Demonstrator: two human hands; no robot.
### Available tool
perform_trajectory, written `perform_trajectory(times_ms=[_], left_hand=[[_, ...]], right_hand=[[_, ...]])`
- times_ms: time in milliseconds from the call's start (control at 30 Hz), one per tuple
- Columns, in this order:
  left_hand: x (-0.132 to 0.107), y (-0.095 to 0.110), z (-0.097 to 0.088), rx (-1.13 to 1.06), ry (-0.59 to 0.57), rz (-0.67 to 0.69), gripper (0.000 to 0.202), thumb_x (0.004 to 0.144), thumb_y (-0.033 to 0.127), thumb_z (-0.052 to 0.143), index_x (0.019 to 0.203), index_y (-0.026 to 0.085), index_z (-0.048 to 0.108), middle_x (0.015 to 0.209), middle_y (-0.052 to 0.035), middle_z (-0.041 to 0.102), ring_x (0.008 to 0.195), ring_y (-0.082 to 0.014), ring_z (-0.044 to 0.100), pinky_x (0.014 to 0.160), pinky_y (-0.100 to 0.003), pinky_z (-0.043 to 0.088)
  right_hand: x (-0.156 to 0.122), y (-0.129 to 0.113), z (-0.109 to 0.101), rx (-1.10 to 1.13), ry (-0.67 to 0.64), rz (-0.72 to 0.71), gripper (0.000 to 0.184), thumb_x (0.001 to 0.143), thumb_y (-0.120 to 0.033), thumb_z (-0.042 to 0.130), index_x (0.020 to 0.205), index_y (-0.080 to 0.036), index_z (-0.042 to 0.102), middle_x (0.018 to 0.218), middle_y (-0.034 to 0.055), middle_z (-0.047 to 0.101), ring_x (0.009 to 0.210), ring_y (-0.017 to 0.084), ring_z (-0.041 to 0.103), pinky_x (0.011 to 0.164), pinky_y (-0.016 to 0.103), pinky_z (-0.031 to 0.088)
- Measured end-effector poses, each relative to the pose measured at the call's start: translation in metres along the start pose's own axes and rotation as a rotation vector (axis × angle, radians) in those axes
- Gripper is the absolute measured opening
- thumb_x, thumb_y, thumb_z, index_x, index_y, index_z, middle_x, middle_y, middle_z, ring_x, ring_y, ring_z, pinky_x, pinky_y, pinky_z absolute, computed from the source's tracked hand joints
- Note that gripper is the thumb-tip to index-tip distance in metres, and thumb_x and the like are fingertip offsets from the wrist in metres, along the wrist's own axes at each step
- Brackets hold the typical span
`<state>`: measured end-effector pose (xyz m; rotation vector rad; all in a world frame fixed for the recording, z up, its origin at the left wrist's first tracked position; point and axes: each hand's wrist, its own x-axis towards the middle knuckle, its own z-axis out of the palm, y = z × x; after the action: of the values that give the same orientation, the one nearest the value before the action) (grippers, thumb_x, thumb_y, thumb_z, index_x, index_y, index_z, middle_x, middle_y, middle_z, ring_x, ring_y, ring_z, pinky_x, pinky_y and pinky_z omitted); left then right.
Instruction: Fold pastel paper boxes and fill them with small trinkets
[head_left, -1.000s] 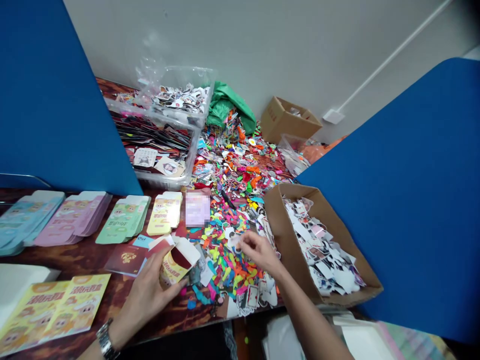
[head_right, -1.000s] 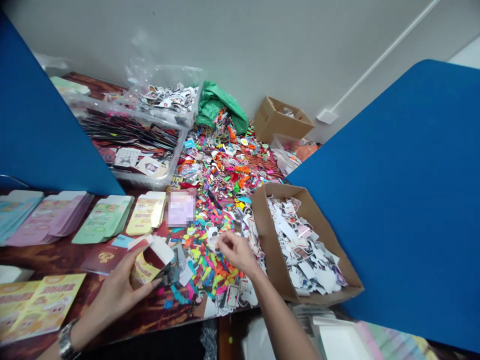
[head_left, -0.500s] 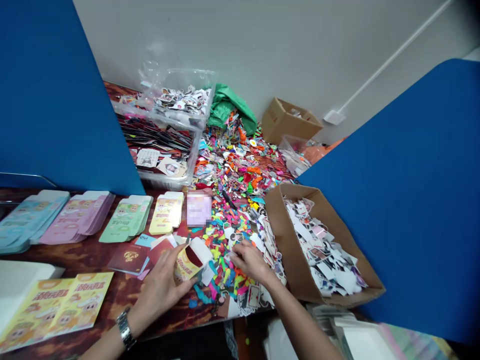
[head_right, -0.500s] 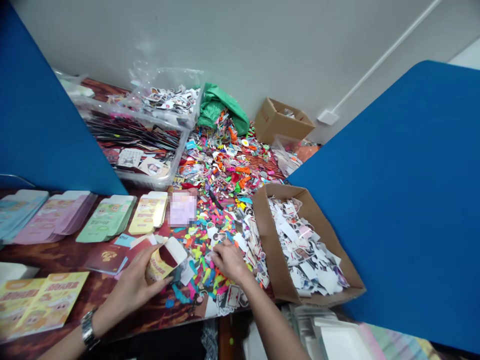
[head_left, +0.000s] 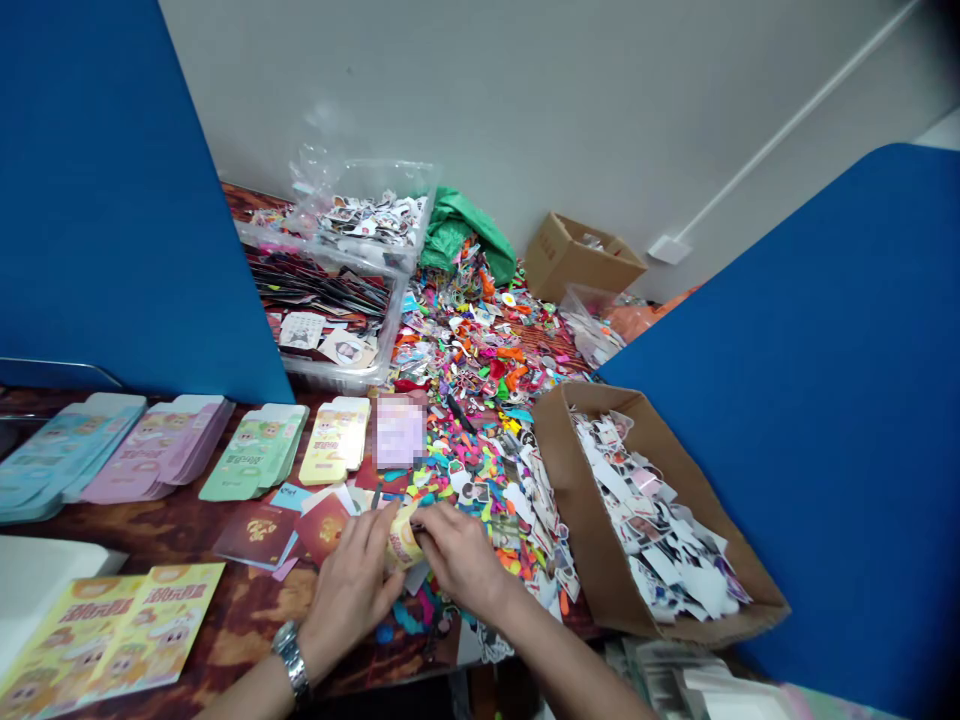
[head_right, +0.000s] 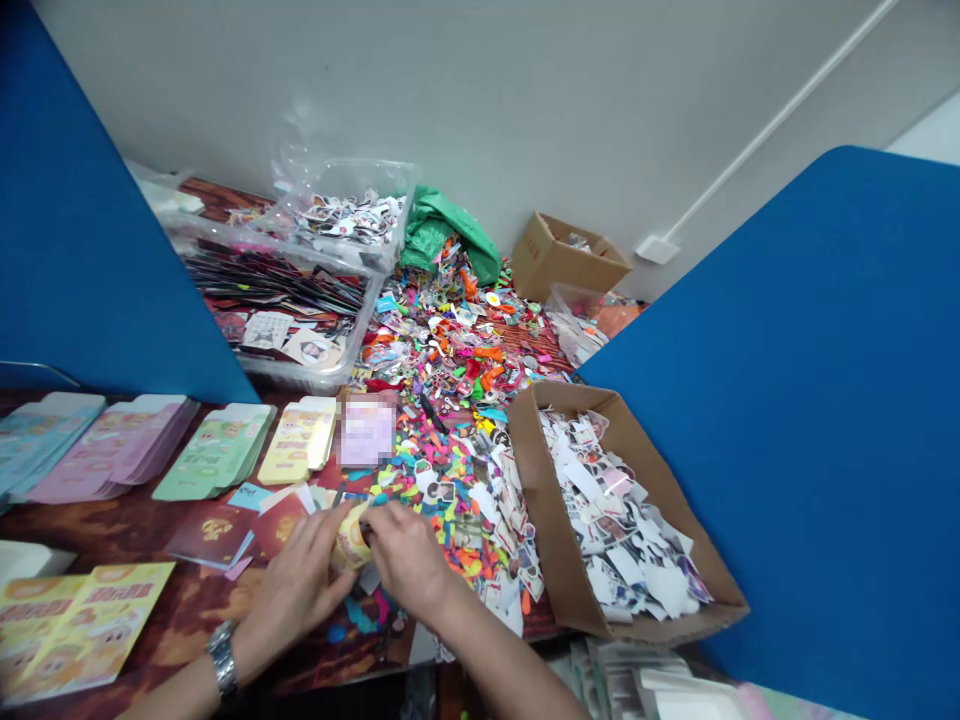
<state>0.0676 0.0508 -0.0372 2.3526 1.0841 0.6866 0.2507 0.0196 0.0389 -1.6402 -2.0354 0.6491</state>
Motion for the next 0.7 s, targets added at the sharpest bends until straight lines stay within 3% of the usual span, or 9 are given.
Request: perform_trajectory(times_ms=[100, 200, 267, 333, 400, 467, 500, 600, 700], left_hand=[[-0.001, -0.005, 0.003, -0.059, -0.002, -0.006, 0.069, 0.078, 0.020, 0.059, 0.142, 0.018, 0.033, 0.122, -0.0130, 0.058, 0.112, -0.0294, 0.056, 0.093, -0.045, 0.051], [-0.002, -0.007, 0.006, -0.122, -0.028, 0.021, 0.070, 0.078, 0.017, 0.058, 0.143, 0.020, 0.032, 0.127, -0.0130, 0.057, 0.118, -0.0288, 0.055, 0.098, -0.046, 0.050], [-0.003, -0.007, 0.007, -0.149, -0.039, 0.014, 0.070, 0.078, 0.019, 0.059, 0.143, 0.020, 0.031, 0.129, -0.0134, 0.057, 0.121, -0.0289, 0.055, 0.100, -0.046, 0.049], [-0.003, -0.008, 0.006, -0.152, -0.044, -0.031, 0.070, 0.079, 0.023, 0.062, 0.142, 0.021, 0.032, 0.131, -0.0134, 0.057, 0.121, -0.0291, 0.056, 0.100, -0.046, 0.049], [-0.003, -0.010, 0.003, -0.139, -0.034, -0.075, 0.069, 0.080, 0.029, 0.065, 0.142, 0.022, 0.035, 0.132, -0.0127, 0.058, 0.120, -0.0294, 0.057, 0.098, -0.045, 0.051], [-0.003, -0.012, -0.001, -0.123, -0.007, -0.087, 0.069, 0.080, 0.033, 0.066, 0.141, 0.022, 0.036, 0.131, -0.0123, 0.060, 0.118, -0.0296, 0.060, 0.096, -0.044, 0.053], [-0.003, -0.012, -0.003, -0.119, 0.005, -0.079, 0.069, 0.080, 0.034, 0.066, 0.141, 0.023, 0.037, 0.130, -0.0122, 0.061, 0.117, -0.0295, 0.061, 0.095, -0.043, 0.053], [-0.002, -0.009, -0.008, -0.118, 0.025, -0.048, 0.069, 0.079, 0.034, 0.067, 0.140, 0.024, 0.038, 0.129, -0.0114, 0.062, 0.115, -0.0285, 0.063, 0.093, -0.041, 0.055], [-0.003, -0.007, -0.011, -0.113, 0.036, -0.042, 0.070, 0.078, 0.032, 0.068, 0.141, 0.024, 0.037, 0.130, -0.0109, 0.062, 0.116, -0.0283, 0.063, 0.094, -0.040, 0.055]], right_hand=[[-0.001, -0.002, 0.003, 0.129, -0.046, -0.027, 0.026, 0.094, -0.012, 0.045, 0.118, -0.022, 0.050, 0.100, 0.0032, 0.067, 0.093, 0.016, 0.064, 0.080, 0.023, 0.048], [-0.002, -0.004, 0.005, 0.012, -0.077, -0.151, 0.024, 0.095, -0.018, 0.047, 0.118, -0.021, 0.053, 0.100, 0.0054, 0.070, 0.089, 0.018, 0.065, 0.082, 0.028, 0.049], [0.001, -0.001, 0.002, -0.038, -0.034, -0.245, 0.025, 0.096, -0.023, 0.049, 0.120, -0.021, 0.056, 0.103, 0.0067, 0.071, 0.089, 0.018, 0.065, 0.085, 0.030, 0.049], [0.010, 0.011, -0.007, -0.016, 0.066, -0.245, 0.024, 0.097, -0.027, 0.050, 0.118, -0.022, 0.059, 0.104, 0.0064, 0.072, 0.091, 0.018, 0.066, 0.086, 0.028, 0.049], [0.026, 0.033, -0.023, -0.032, 0.172, -0.076, 0.022, 0.097, -0.031, 0.050, 0.113, -0.022, 0.062, 0.103, 0.0053, 0.072, 0.091, 0.017, 0.067, 0.084, 0.026, 0.049], [0.049, 0.066, -0.038, -0.155, 0.224, 0.223, 0.022, 0.097, -0.032, 0.048, 0.110, -0.023, 0.063, 0.101, 0.0035, 0.072, 0.087, 0.015, 0.067, 0.080, 0.024, 0.049], [0.061, 0.084, -0.043, -0.193, 0.241, 0.304, 0.022, 0.097, -0.029, 0.048, 0.111, -0.021, 0.063, 0.101, 0.0046, 0.072, 0.088, 0.016, 0.067, 0.079, 0.024, 0.048], [0.092, 0.134, -0.048, -0.265, 0.231, 0.443, 0.014, 0.090, -0.025, 0.058, 0.099, -0.019, 0.066, 0.092, 0.0061, 0.073, 0.084, 0.019, 0.067, 0.074, 0.025, 0.046], [0.106, 0.162, -0.040, -0.317, 0.186, 0.505, 0.010, 0.079, -0.028, 0.071, 0.082, -0.019, 0.067, 0.079, 0.0055, 0.071, 0.077, 0.020, 0.066, 0.067, 0.024, 0.042]])
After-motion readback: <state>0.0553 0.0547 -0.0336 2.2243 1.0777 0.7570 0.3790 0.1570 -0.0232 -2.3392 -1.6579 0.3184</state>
